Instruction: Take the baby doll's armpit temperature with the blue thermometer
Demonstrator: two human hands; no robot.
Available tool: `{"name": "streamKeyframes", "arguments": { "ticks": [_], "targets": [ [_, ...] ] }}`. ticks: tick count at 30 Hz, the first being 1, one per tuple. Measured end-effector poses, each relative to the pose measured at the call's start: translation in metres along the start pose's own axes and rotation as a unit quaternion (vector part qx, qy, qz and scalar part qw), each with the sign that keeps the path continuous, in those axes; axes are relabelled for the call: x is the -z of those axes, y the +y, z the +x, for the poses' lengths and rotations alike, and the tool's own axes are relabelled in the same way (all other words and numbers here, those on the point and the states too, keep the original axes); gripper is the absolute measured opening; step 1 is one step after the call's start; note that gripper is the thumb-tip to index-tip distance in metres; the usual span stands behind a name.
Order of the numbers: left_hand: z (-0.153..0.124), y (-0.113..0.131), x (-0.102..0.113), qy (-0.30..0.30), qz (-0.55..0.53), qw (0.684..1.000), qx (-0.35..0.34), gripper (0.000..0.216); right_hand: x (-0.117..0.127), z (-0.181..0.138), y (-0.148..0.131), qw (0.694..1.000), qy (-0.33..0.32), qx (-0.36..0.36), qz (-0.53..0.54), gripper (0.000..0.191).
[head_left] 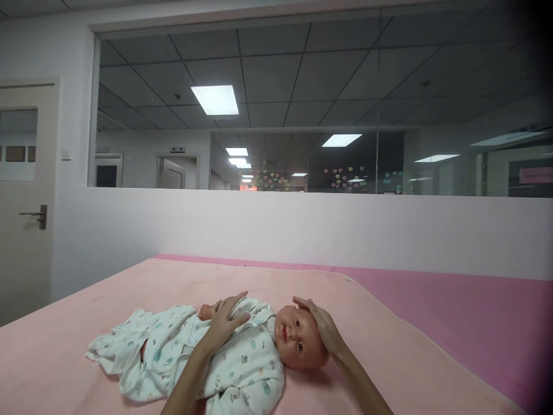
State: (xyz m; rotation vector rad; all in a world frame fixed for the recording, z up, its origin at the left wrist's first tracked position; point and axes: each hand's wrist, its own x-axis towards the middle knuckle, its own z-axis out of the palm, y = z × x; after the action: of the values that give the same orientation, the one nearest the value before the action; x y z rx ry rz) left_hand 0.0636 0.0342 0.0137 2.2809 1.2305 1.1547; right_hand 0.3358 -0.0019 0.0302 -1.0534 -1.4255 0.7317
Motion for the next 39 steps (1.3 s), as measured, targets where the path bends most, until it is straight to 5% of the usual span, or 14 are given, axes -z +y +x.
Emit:
{"name": "streamKeyframes", "arguments": {
  "ticks": [4, 8, 15, 18, 23, 26, 30, 34, 39],
  "targets": [
    [-0.002, 0.001, 0.005, -0.059, -0.007, 0.998, -0.007, 0.033, 0.0, -0.001, -0.001, 1.0, -0.014, 0.001, -0.007, 0.059],
    [0.001, -0.001, 0.003, -0.056, -0.028, 0.998, 0.023, 0.021, 0.0, -0.003, -0.005, 1.0, -0.017, -0.006, -0.011, 0.061],
    [0.011, -0.011, -0.003, 0.002, -0.099, 0.994, 0.056, 0.032, -0.004, -0.002, 0.006, 0.985, 0.14, 0.064, -0.079, 0.052],
    [0.014, -0.015, -0.004, 0.004, -0.106, 0.992, 0.063, 0.034, -0.011, -0.009, 0.007, 0.93, 0.185, 0.214, -0.236, 0.038],
    [0.015, -0.017, -0.005, 0.006, -0.116, 0.991, 0.06, 0.036, -0.048, -0.024, -0.002, 0.781, 0.065, 0.418, -0.46, 0.024],
    [0.014, -0.014, -0.004, 0.006, -0.101, 0.993, 0.061, 0.038, -0.076, -0.025, -0.012, 0.724, 0.058, 0.412, -0.549, 0.026],
    [0.014, -0.012, -0.005, 0.009, -0.113, 0.992, 0.054, 0.036, -0.102, -0.015, -0.018, 0.688, 0.09, 0.338, -0.636, 0.02],
    [0.014, -0.012, -0.007, 0.021, -0.094, 0.994, 0.049, 0.036, -0.119, -0.01, -0.008, 0.69, 0.084, 0.295, -0.656, 0.017],
    [0.01, -0.009, -0.008, 0.029, -0.05, 0.998, 0.029, 0.039, -0.12, -0.013, 0.001, 0.754, 0.111, 0.277, -0.586, 0.025]
  ]
}}
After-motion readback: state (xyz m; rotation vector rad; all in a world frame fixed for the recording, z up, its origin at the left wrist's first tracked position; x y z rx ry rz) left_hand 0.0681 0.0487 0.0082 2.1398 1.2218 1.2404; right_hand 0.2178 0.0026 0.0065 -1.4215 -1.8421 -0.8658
